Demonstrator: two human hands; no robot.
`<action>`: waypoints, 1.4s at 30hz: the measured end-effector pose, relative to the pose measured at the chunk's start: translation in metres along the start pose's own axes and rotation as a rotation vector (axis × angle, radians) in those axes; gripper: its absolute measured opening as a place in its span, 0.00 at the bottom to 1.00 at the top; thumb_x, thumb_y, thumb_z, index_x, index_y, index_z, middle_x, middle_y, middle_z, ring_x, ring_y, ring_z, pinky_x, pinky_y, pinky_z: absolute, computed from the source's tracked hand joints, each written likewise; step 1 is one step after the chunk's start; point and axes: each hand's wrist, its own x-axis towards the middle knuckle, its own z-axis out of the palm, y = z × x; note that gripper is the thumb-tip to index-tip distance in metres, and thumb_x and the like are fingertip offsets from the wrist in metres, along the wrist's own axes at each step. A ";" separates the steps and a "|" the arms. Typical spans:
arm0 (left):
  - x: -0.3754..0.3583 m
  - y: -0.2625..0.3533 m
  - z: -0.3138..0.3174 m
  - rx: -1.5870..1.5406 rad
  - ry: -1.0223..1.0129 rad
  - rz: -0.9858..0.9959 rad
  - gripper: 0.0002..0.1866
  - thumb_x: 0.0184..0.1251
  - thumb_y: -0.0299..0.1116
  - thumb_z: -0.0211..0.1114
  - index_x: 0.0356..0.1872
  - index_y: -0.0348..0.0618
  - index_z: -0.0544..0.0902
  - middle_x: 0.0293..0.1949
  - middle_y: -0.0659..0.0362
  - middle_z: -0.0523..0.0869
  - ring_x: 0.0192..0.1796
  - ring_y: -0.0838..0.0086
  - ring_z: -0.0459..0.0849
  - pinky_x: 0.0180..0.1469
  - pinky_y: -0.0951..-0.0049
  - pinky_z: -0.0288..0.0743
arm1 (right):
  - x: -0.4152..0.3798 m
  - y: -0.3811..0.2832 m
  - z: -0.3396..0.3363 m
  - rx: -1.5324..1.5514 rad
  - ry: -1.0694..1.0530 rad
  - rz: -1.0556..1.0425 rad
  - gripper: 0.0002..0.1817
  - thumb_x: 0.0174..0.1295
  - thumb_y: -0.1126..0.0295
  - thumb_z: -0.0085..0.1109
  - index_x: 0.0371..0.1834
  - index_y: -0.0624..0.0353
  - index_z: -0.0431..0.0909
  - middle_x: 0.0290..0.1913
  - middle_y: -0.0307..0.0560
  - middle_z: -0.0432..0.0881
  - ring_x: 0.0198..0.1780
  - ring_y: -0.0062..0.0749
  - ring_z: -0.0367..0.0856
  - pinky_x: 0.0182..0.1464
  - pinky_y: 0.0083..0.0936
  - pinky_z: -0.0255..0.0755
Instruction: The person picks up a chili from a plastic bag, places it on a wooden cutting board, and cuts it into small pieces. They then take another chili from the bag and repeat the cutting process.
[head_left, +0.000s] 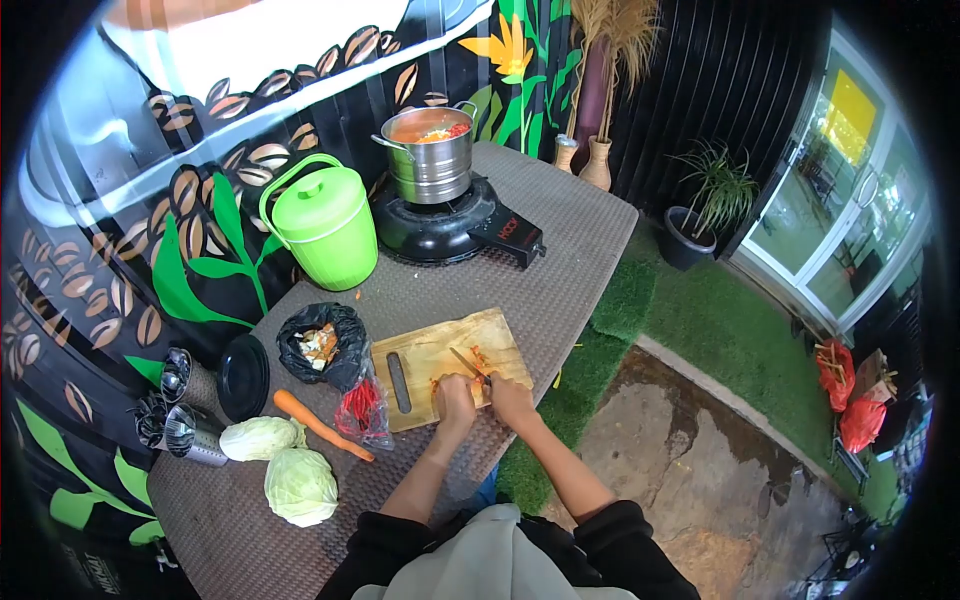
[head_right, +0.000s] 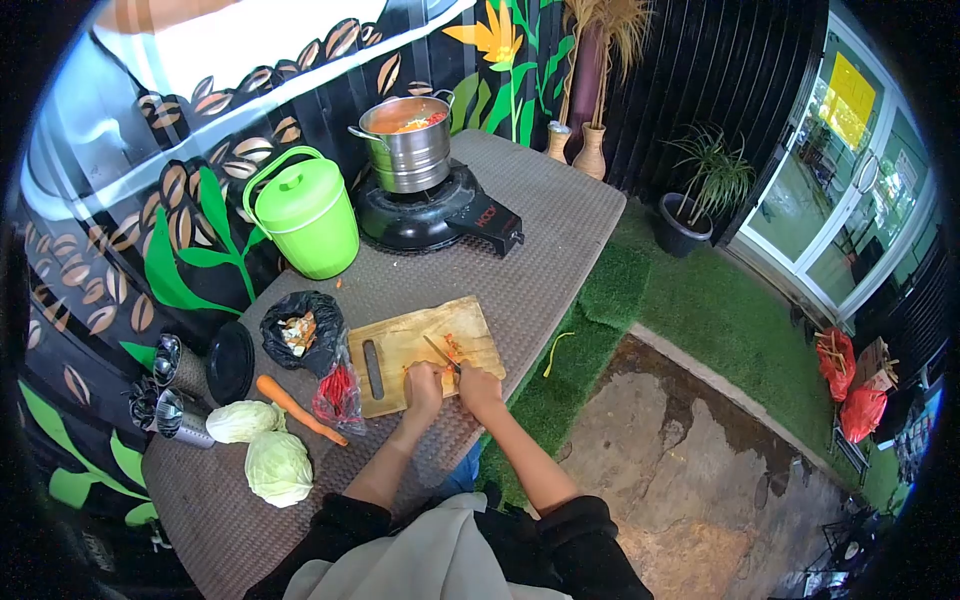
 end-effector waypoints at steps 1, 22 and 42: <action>0.000 -0.002 0.000 -0.027 0.039 -0.006 0.08 0.48 0.20 0.62 0.29 0.35 0.87 0.28 0.42 0.83 0.32 0.50 0.82 0.37 0.60 0.77 | 0.001 0.003 -0.002 0.000 -0.028 -0.011 0.14 0.67 0.60 0.49 0.41 0.61 0.72 0.30 0.59 0.84 0.37 0.54 0.85 0.38 0.46 0.79; 0.003 -0.004 -0.002 -0.048 -0.015 0.028 0.07 0.51 0.27 0.60 0.25 0.36 0.85 0.27 0.44 0.82 0.36 0.51 0.80 0.39 0.56 0.74 | -0.004 -0.012 0.011 0.035 -0.047 0.089 0.17 0.68 0.57 0.49 0.43 0.63 0.71 0.35 0.65 0.82 0.41 0.58 0.83 0.41 0.48 0.78; 0.004 0.005 -0.010 0.058 -0.105 -0.075 0.07 0.52 0.21 0.64 0.30 0.39 0.88 0.30 0.45 0.83 0.38 0.52 0.82 0.43 0.59 0.77 | -0.015 -0.021 0.004 -0.023 -0.056 0.069 0.09 0.66 0.69 0.45 0.43 0.63 0.70 0.36 0.63 0.83 0.38 0.55 0.85 0.37 0.44 0.80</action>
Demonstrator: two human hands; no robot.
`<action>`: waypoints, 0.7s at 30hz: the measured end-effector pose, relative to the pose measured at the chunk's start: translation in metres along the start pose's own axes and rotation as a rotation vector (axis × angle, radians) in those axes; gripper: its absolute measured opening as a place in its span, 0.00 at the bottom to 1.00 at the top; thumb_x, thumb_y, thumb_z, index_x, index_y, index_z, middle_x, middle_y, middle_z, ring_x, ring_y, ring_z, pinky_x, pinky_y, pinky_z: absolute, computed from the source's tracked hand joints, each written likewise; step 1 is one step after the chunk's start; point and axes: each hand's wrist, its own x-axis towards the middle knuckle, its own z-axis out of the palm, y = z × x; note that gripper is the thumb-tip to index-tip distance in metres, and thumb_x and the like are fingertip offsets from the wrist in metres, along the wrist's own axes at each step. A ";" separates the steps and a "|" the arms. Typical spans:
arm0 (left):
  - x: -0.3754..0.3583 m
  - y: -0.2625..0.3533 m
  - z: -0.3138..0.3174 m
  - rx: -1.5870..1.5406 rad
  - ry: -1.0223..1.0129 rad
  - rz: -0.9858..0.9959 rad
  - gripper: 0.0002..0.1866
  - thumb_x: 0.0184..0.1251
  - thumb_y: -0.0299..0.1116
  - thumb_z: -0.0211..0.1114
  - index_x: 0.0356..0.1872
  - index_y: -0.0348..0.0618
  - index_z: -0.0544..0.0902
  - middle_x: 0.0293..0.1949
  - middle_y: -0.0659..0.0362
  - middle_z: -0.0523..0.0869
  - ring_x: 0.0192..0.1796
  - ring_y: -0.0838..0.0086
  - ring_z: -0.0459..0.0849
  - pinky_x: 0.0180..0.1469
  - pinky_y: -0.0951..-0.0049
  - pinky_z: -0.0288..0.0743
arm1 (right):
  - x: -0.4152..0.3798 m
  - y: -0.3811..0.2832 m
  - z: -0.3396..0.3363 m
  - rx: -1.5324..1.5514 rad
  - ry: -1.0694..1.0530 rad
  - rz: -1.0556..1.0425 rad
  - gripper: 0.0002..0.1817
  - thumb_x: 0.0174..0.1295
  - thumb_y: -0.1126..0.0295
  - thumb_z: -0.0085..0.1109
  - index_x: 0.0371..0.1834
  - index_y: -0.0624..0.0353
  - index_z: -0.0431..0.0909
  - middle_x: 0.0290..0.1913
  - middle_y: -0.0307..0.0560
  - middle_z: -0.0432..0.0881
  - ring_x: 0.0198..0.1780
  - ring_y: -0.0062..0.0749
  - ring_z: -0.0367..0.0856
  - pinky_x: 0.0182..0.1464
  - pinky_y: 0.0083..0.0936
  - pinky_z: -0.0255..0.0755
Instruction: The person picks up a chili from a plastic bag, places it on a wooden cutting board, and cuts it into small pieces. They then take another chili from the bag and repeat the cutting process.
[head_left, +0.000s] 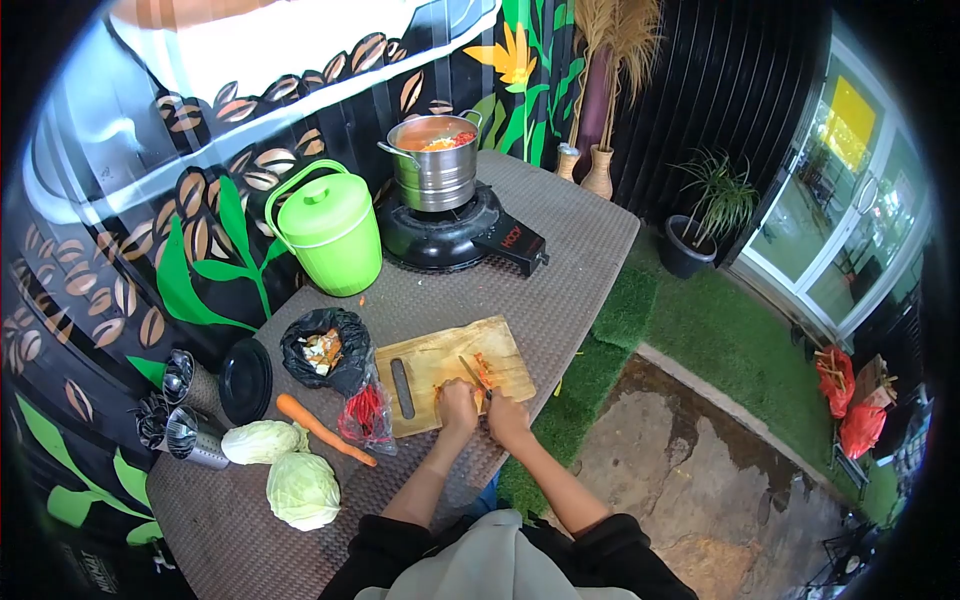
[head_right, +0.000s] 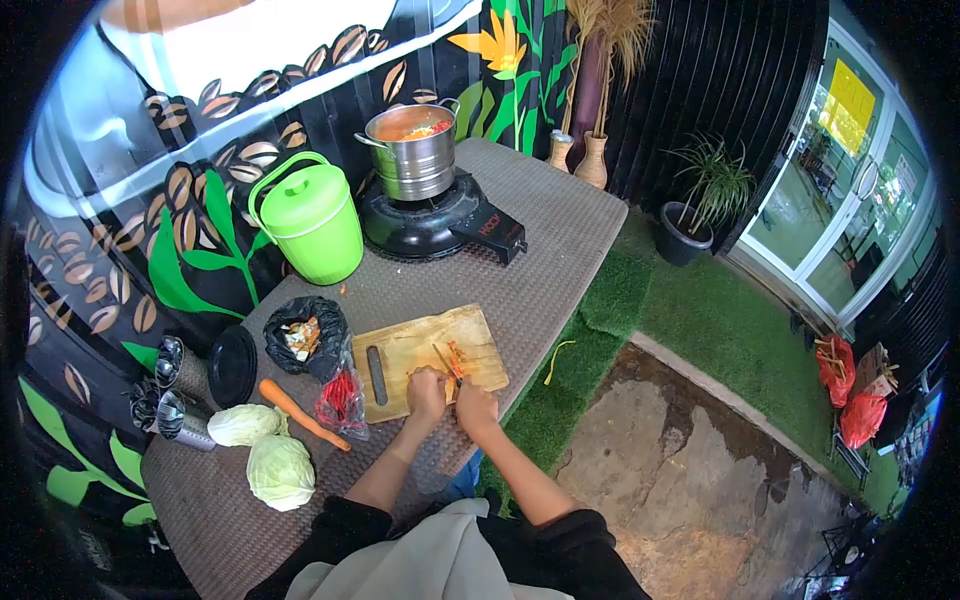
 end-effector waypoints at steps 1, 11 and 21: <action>0.001 0.000 0.000 -0.002 -0.009 0.009 0.06 0.52 0.21 0.64 0.30 0.38 0.88 0.30 0.44 0.83 0.38 0.51 0.82 0.43 0.58 0.76 | -0.004 -0.004 0.006 0.039 0.051 0.053 0.09 0.66 0.69 0.45 0.42 0.63 0.70 0.36 0.63 0.83 0.38 0.54 0.85 0.37 0.44 0.80; 0.000 -0.006 0.005 -0.076 0.031 0.008 0.05 0.52 0.24 0.66 0.29 0.35 0.87 0.28 0.42 0.82 0.33 0.50 0.82 0.38 0.57 0.76 | 0.009 0.001 -0.006 0.007 0.009 0.006 0.09 0.66 0.70 0.45 0.42 0.64 0.71 0.35 0.62 0.84 0.38 0.53 0.86 0.38 0.44 0.80; -0.002 0.000 0.004 -0.074 0.018 0.006 0.03 0.52 0.23 0.66 0.27 0.36 0.86 0.27 0.42 0.82 0.32 0.49 0.83 0.37 0.58 0.76 | 0.014 0.002 0.024 -0.032 0.119 0.021 0.11 0.66 0.65 0.49 0.41 0.63 0.69 0.31 0.61 0.83 0.34 0.54 0.85 0.33 0.43 0.80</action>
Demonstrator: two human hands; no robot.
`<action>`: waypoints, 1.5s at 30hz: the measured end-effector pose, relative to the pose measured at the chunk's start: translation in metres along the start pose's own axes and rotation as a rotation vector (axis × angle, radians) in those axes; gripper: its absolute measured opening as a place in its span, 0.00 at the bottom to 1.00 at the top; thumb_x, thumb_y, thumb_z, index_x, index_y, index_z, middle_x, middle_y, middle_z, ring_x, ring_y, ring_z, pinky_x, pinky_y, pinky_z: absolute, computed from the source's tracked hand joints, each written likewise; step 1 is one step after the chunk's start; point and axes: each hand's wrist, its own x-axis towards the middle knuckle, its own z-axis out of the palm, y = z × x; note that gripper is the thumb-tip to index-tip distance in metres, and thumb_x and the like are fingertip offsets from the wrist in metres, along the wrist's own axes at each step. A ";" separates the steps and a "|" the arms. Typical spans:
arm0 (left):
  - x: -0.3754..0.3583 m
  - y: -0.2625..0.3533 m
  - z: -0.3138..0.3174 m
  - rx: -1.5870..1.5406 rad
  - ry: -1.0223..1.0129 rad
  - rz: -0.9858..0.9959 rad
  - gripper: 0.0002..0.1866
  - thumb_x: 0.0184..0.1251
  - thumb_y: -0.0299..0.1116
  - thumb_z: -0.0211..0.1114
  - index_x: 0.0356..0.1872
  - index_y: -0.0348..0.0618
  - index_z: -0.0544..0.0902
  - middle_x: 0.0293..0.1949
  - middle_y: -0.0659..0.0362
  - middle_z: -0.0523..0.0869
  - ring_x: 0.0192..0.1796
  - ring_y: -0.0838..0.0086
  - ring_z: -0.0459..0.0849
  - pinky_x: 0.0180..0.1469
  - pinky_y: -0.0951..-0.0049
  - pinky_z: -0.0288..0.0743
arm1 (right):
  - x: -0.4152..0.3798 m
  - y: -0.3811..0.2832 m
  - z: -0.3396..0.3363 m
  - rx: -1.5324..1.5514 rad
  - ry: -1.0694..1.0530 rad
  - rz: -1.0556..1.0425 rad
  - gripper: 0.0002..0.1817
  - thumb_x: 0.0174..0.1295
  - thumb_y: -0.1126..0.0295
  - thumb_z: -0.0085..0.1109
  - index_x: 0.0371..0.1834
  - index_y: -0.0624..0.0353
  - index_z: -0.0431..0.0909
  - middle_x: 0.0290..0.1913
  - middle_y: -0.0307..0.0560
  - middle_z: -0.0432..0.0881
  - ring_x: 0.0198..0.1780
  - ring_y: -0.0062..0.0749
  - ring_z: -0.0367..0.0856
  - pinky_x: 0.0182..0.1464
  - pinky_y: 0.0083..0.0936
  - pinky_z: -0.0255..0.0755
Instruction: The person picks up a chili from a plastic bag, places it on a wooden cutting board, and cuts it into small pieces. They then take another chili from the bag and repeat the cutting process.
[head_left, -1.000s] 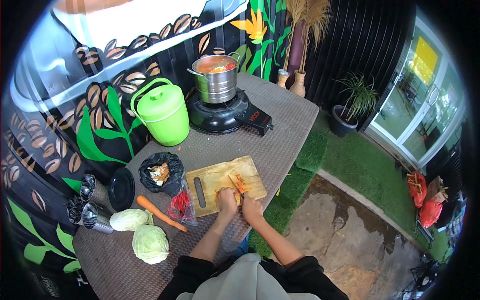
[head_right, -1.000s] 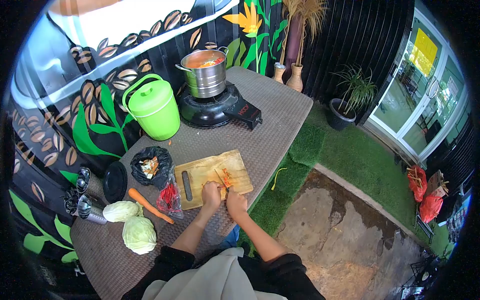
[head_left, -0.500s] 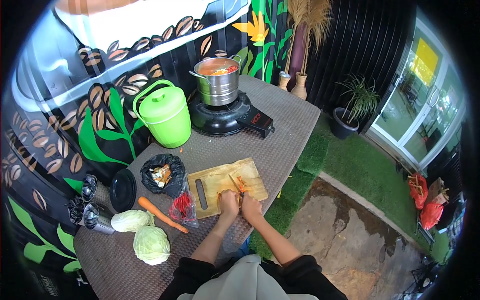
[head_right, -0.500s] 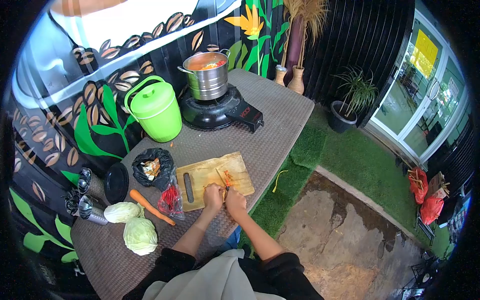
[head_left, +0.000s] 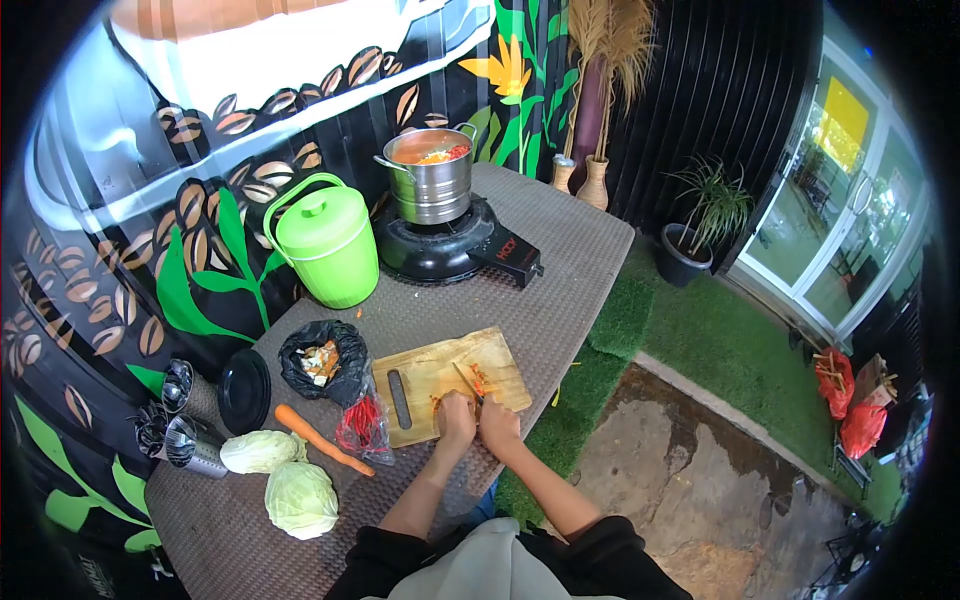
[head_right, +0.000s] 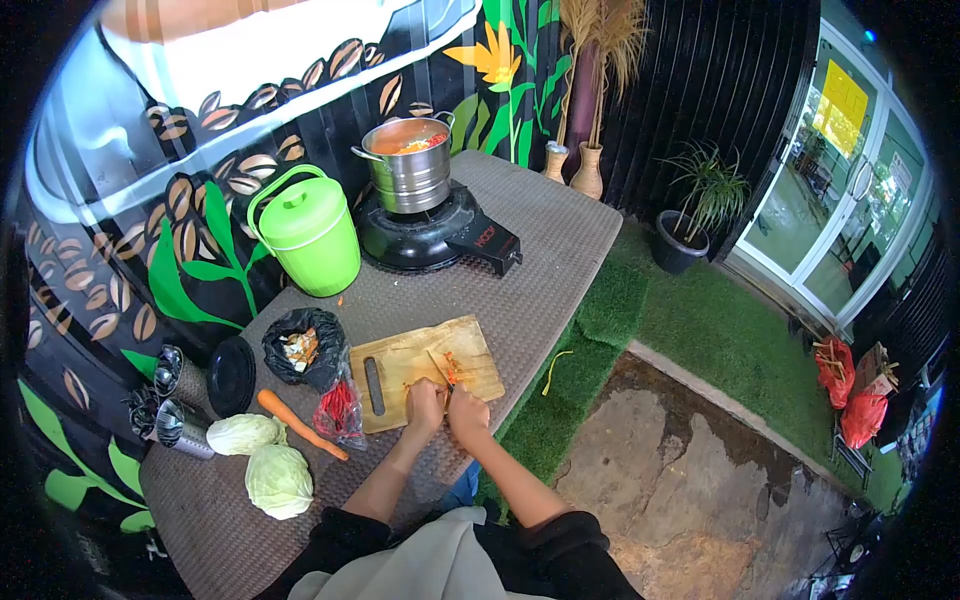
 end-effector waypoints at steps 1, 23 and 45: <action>0.000 0.003 -0.004 -0.008 -0.032 -0.019 0.03 0.52 0.23 0.65 0.27 0.36 0.86 0.28 0.42 0.82 0.33 0.50 0.83 0.37 0.59 0.76 | 0.001 0.003 -0.002 0.001 0.003 -0.002 0.11 0.66 0.65 0.49 0.41 0.63 0.69 0.31 0.61 0.83 0.34 0.54 0.85 0.33 0.43 0.80; -0.005 0.002 -0.006 -0.092 0.019 0.008 0.06 0.55 0.24 0.61 0.27 0.33 0.85 0.33 0.41 0.81 0.39 0.47 0.81 0.42 0.54 0.75 | -0.012 0.000 -0.011 0.130 -0.135 0.084 0.18 0.69 0.58 0.48 0.47 0.64 0.70 0.37 0.67 0.82 0.42 0.58 0.84 0.43 0.48 0.78; -0.011 0.004 -0.006 -0.111 0.046 0.066 0.05 0.55 0.24 0.63 0.26 0.31 0.82 0.29 0.41 0.80 0.38 0.47 0.79 0.42 0.53 0.72 | 0.001 0.002 -0.033 0.091 -0.095 -0.051 0.11 0.66 0.65 0.46 0.41 0.63 0.72 0.31 0.62 0.83 0.37 0.54 0.85 0.39 0.47 0.79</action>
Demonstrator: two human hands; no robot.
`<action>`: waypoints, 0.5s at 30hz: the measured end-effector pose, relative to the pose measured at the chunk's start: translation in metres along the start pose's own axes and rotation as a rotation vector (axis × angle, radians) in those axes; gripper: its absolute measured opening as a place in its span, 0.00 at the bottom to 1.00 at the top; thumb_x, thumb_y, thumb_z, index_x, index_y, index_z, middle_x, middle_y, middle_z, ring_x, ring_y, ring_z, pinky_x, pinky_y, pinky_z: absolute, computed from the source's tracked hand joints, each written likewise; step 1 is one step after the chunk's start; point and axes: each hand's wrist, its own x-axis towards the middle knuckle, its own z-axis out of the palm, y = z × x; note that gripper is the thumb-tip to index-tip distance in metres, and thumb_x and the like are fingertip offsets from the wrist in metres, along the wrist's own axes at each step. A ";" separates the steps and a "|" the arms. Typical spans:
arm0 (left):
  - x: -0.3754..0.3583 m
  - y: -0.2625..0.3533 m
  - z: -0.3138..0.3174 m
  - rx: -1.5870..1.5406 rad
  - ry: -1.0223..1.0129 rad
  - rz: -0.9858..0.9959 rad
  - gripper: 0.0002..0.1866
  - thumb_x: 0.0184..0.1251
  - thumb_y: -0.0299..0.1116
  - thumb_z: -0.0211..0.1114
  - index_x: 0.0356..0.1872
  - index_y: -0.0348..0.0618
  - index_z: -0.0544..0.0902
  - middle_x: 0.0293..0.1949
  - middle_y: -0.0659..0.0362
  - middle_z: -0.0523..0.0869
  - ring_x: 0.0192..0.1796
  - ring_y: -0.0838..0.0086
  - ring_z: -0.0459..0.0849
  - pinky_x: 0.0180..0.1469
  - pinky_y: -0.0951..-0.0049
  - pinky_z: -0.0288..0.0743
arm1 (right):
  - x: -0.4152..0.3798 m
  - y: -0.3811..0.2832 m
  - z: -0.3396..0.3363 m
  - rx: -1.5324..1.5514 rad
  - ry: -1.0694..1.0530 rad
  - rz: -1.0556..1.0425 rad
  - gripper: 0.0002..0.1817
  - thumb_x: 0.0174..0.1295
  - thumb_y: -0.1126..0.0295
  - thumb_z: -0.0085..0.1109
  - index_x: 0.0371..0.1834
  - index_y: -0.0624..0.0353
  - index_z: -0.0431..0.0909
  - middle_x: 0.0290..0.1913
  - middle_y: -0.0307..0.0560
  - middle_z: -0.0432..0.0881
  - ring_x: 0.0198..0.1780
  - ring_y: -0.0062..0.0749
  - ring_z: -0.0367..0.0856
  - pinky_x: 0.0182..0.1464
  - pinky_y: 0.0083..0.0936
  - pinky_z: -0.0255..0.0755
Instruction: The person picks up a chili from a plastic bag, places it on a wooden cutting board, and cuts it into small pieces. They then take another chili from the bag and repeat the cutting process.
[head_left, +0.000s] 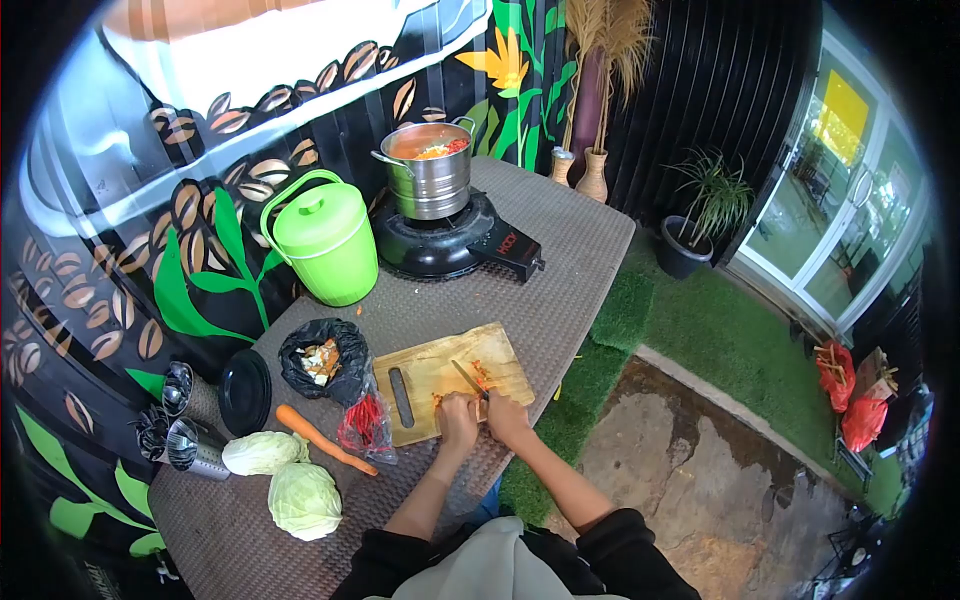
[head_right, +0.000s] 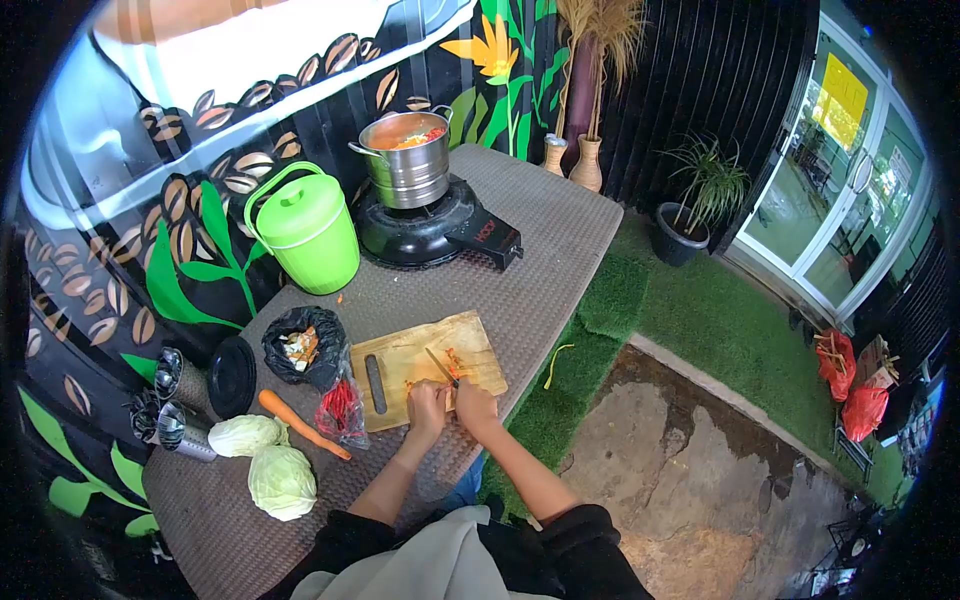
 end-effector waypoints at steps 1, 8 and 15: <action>0.000 0.000 0.000 -0.034 0.004 -0.049 0.05 0.55 0.24 0.63 0.26 0.31 0.82 0.29 0.42 0.80 0.38 0.47 0.79 0.41 0.53 0.72 | 0.001 0.002 0.001 0.039 0.002 0.001 0.12 0.67 0.65 0.46 0.41 0.64 0.72 0.32 0.62 0.84 0.38 0.55 0.85 0.41 0.47 0.79; 0.001 -0.006 0.005 0.016 -0.019 -0.026 0.04 0.54 0.24 0.64 0.26 0.33 0.84 0.30 0.43 0.81 0.39 0.48 0.80 0.41 0.55 0.74 | -0.014 -0.011 0.007 0.031 -0.042 0.161 0.15 0.68 0.61 0.48 0.43 0.65 0.71 0.37 0.67 0.82 0.41 0.58 0.84 0.42 0.48 0.78; 0.003 -0.006 0.005 -0.007 0.059 0.037 0.05 0.50 0.21 0.62 0.27 0.35 0.86 0.30 0.45 0.83 0.39 0.51 0.81 0.43 0.58 0.74 | 0.007 0.019 0.004 -0.048 -0.028 -0.072 0.13 0.68 0.61 0.47 0.42 0.61 0.70 0.31 0.60 0.84 0.35 0.53 0.86 0.36 0.43 0.80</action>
